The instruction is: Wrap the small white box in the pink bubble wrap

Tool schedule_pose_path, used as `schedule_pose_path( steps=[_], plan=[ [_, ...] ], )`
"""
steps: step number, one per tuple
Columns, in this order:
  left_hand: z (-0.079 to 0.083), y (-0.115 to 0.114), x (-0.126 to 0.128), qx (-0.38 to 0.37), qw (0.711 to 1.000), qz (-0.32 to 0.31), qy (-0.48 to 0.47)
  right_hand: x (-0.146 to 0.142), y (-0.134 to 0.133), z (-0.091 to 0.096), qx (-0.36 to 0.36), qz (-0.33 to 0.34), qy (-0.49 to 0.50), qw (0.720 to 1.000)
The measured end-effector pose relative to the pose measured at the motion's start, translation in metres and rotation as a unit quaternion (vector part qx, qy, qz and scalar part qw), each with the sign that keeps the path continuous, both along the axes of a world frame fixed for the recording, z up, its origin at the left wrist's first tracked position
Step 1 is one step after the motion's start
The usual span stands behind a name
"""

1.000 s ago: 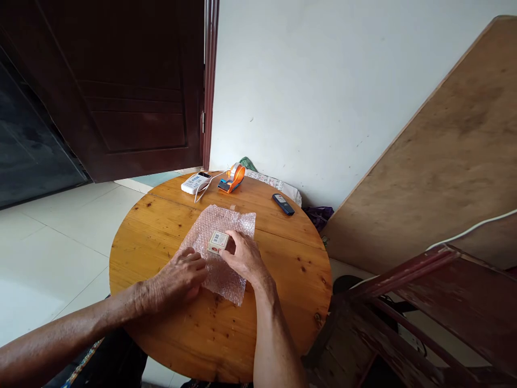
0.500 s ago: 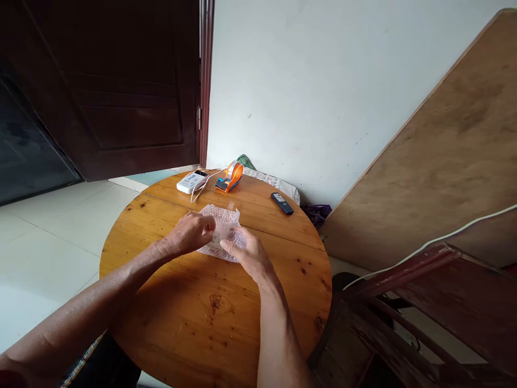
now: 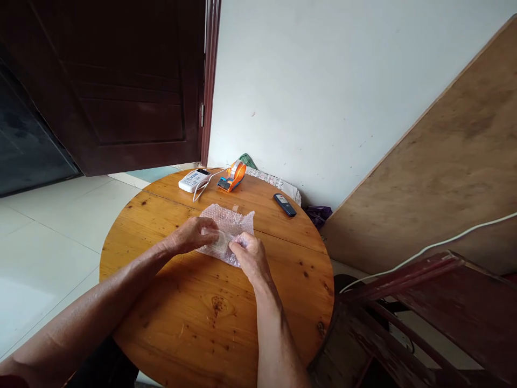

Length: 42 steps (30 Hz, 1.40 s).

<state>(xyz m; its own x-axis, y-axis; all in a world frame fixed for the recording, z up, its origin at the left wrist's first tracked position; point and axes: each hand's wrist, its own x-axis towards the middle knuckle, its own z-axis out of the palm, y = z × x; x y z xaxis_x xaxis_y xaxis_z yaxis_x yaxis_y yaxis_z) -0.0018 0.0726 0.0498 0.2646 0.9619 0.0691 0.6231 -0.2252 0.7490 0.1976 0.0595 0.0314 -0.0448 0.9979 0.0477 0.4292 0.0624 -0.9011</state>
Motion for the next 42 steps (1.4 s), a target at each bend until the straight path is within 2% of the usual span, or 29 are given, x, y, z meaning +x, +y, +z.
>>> schedule_pose_path(
  steps=[7, 13, 20, 25, 32, 34, 37, 40, 42],
  plan=[
    [0.000, -0.003, 0.002, -0.031, 0.998, -0.018, -0.053, 0.003, -0.004, 0.011, -0.044, 0.021, 0.008, 0.999],
    [0.000, -0.008, 0.001, -0.051, 0.996, -0.030, -0.074, 0.007, -0.005, 0.015, -0.076, 0.048, -0.034, 0.995],
    [0.001, -0.011, 0.004, -0.059, 0.993, -0.017, -0.101, 0.010, -0.002, 0.007, -0.039, 0.056, -0.121, 0.990],
    [-0.001, -0.010, 0.003, -0.067, 0.991, -0.013, -0.118, 0.012, 0.001, 0.005, -0.007, 0.035, -0.193, 0.981],
    [-0.003, -0.007, 0.003, -0.057, 0.993, -0.023, -0.098, 0.011, 0.001, 0.003, 0.009, 0.047, -0.231, 0.972],
    [-0.003, -0.007, 0.003, -0.048, 0.995, -0.025, -0.083, 0.010, 0.001, 0.001, 0.043, 0.042, -0.237, 0.970],
    [-0.002, -0.006, 0.004, -0.040, 0.997, -0.028, -0.064, 0.005, -0.001, 0.000, 0.146, 0.040, -0.246, 0.957],
    [-0.002, -0.005, 0.005, -0.033, 0.997, -0.031, -0.055, -0.002, -0.005, 0.004, 0.266, 0.066, -0.269, 0.923],
    [-0.001, -0.004, 0.006, -0.028, 0.998, -0.032, -0.048, -0.008, -0.009, 0.009, 0.316, 0.091, -0.282, 0.901]
  ],
)
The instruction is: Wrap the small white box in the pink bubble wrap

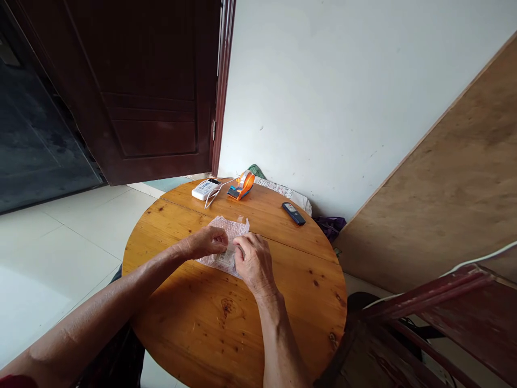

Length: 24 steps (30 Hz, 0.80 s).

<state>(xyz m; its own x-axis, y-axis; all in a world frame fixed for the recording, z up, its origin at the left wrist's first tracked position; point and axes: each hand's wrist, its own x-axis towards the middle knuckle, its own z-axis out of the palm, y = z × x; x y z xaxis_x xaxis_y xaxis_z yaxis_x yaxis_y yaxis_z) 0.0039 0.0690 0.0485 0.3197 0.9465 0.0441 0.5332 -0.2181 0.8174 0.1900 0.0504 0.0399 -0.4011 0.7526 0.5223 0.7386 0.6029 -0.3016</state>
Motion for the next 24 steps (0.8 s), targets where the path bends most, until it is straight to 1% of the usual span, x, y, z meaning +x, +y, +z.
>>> schedule_pose_path(
  steps=[2, 4, 10, 14, 16, 19, 24],
  plan=[
    [0.000, 0.001, 0.001, 0.005, 1.000, 0.003, 0.007, -0.005, -0.004, 0.003, 0.013, 0.031, -0.020, 0.999],
    [-0.001, 0.003, 0.002, 0.007, 1.000, 0.005, 0.012, -0.009, -0.007, 0.004, 0.010, 0.051, -0.035, 0.998],
    [0.000, 0.002, 0.000, -0.004, 1.000, 0.007, 0.022, -0.012, -0.011, 0.008, -0.022, 0.053, -0.043, 0.997],
    [0.008, -0.007, -0.019, -0.020, 0.999, 0.023, 0.021, -0.013, -0.013, 0.010, -0.038, 0.048, -0.060, 0.996],
    [0.009, -0.012, -0.031, -0.028, 0.998, 0.049, 0.026, -0.013, -0.014, 0.010, -0.042, 0.045, -0.071, 0.996],
    [0.005, -0.016, -0.040, -0.026, 0.996, 0.070, 0.043, -0.013, -0.014, 0.010, -0.045, 0.044, -0.077, 0.995],
    [-0.010, -0.012, -0.029, -0.036, 0.990, 0.093, 0.096, -0.012, -0.014, 0.010, -0.045, 0.050, -0.090, 0.994]
  ],
)
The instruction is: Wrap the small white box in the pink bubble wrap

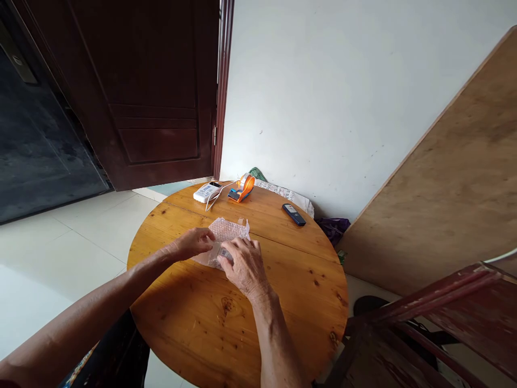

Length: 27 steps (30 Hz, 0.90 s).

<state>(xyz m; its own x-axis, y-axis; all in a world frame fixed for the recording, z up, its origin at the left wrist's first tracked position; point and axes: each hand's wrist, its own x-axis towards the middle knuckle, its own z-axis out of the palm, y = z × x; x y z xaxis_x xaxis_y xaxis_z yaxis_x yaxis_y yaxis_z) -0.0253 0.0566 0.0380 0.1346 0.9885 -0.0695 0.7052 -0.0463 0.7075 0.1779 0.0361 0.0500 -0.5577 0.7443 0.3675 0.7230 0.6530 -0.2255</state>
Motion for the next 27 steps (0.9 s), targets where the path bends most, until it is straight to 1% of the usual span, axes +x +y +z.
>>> schedule_pose_path(
  steps=[4, 8, 12, 14, 16, 19, 23, 27],
  plan=[
    [-0.005, 0.001, 0.004, 0.012, 0.999, 0.010, 0.035, -0.001, -0.002, 0.003, 0.001, 0.002, -0.031, 1.000],
    [-0.001, -0.006, -0.007, 0.038, 0.996, 0.035, 0.075, -0.001, -0.004, 0.004, 0.003, 0.003, -0.046, 0.999],
    [0.003, -0.012, -0.019, 0.011, 0.988, 0.067, 0.138, -0.003, -0.005, 0.005, 0.005, 0.004, -0.054, 0.998],
    [0.002, -0.012, -0.022, -0.029, 0.990, 0.092, 0.103, -0.003, -0.005, 0.005, 0.011, 0.003, -0.060, 0.998],
    [0.000, -0.011, -0.023, -0.079, 0.990, 0.113, 0.029, -0.004, -0.006, 0.006, 0.016, 0.002, -0.062, 0.998],
    [-0.002, -0.009, -0.021, -0.134, 0.982, 0.124, -0.051, -0.004, -0.006, 0.005, 0.019, 0.001, -0.064, 0.998],
    [0.003, -0.011, -0.014, -0.155, 0.972, 0.118, -0.131, -0.004, -0.005, 0.004, 0.032, 0.003, -0.066, 0.997],
    [0.011, -0.015, 0.000, -0.149, 0.958, 0.116, -0.218, -0.005, -0.005, 0.004, 0.038, 0.002, -0.076, 0.996]
  ],
)
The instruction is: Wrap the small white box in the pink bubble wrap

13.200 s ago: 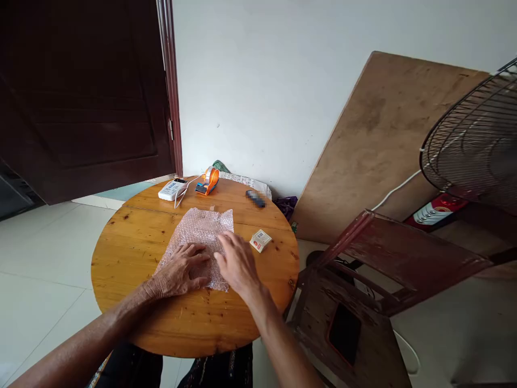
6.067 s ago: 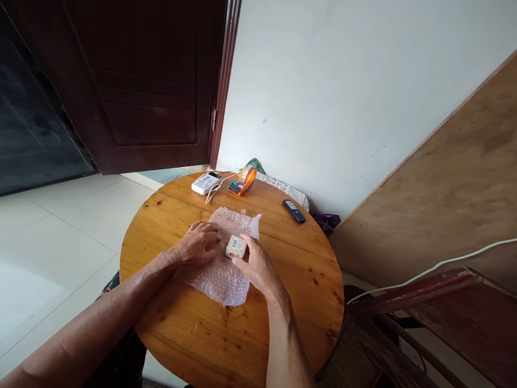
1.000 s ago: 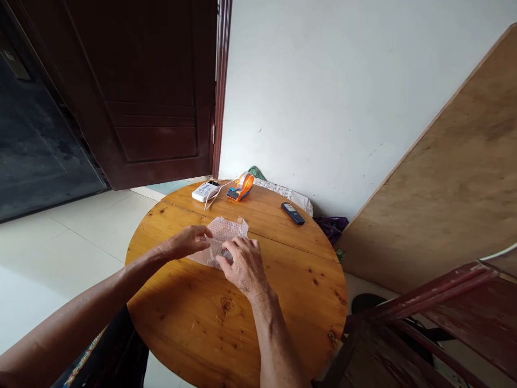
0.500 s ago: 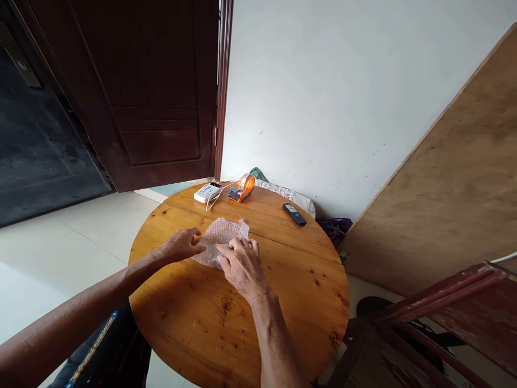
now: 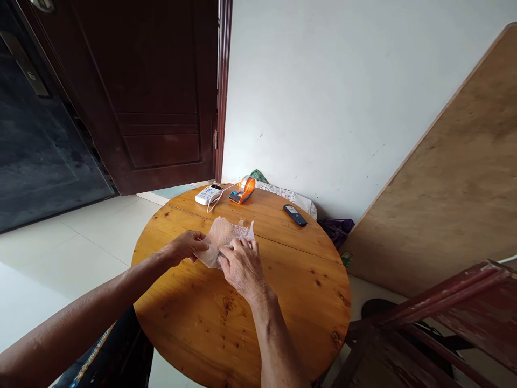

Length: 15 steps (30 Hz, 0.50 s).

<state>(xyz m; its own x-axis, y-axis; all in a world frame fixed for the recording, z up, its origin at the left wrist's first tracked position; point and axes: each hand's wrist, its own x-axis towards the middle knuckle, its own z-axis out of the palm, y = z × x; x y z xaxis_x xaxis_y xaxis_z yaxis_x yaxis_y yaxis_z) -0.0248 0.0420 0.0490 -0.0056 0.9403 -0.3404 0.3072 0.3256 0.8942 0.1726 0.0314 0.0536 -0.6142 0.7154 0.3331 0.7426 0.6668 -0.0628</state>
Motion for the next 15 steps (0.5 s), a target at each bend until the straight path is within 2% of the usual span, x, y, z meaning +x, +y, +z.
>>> schedule_pose_path(
  steps=[4, 7, 10, 15],
  plan=[
    [0.004, 0.001, 0.019, 0.013, 0.998, 0.001, -0.060, -0.002, -0.001, 0.000, -0.009, -0.005, 0.016, 1.000],
    [0.005, 0.002, 0.028, 0.014, 0.996, -0.011, -0.090, -0.003, -0.001, -0.002, -0.034, 0.001, 0.071, 0.997],
    [0.007, 0.001, 0.030, 0.013, 0.992, -0.038, -0.116, -0.003, 0.000, -0.003, -0.065, 0.008, 0.130, 0.989],
    [0.012, -0.003, 0.029, 0.027, 0.987, -0.096, -0.129, 0.000, 0.002, -0.001, -0.089, 0.001, 0.149, 0.985]
  ],
)
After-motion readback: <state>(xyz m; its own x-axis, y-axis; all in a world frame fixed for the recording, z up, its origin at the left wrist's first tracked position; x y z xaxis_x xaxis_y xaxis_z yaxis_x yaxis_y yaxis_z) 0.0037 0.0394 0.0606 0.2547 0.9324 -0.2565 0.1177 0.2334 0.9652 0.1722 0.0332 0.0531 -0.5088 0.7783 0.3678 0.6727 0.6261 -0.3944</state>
